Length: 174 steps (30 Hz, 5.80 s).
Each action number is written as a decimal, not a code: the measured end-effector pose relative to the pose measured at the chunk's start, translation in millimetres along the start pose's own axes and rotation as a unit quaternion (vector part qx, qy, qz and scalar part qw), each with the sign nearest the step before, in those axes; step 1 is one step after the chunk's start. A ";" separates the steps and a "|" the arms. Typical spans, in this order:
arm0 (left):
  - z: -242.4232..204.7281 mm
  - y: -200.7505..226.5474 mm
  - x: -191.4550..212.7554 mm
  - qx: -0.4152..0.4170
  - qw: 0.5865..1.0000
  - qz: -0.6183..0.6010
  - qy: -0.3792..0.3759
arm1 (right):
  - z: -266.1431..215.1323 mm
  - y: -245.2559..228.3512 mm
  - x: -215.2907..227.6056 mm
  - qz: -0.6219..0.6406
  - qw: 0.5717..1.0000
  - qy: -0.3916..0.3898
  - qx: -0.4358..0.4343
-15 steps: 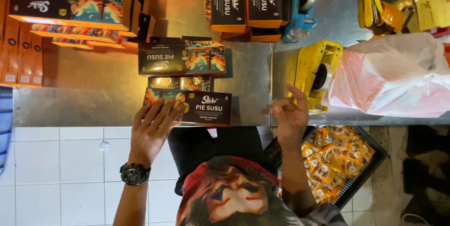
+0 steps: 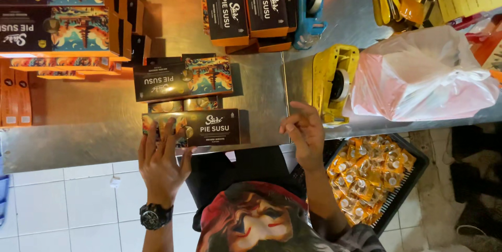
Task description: The person repeatedly picks up small orange boxes labeled 'Pie Susu', places them on a metal table, and seals them using a yellow tape dispenser. Sealed boxes are stacked on the table. A tray of individually wrapped items sits nearby.
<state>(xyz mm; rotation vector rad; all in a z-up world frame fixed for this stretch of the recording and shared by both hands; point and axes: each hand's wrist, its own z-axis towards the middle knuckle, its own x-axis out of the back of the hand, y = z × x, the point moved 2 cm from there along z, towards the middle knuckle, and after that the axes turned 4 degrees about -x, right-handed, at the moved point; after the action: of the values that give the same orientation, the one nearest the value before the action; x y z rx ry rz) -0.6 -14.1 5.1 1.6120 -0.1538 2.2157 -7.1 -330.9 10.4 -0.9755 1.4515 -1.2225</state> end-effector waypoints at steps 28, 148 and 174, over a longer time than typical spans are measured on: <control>198.7 58.3 21.7 -0.187 0.928 -0.187 0.264 | -8.2 16.4 62.0 -0.020 1.000 -0.014 -0.019; 107.6 134.8 -66.1 -0.022 0.910 -0.411 -0.038 | -3.7 -19.6 110.8 -0.386 0.852 0.263 -0.236; 113.0 146.0 -66.4 -0.056 0.924 -0.367 -0.090 | -57.8 14.8 73.9 -0.047 0.969 0.244 -0.002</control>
<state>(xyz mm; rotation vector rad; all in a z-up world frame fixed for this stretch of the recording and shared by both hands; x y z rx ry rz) 62.3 -199.8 1.0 1.4807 0.2368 1.4617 -79.2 -387.1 -15.3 -0.7825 1.7981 -1.6085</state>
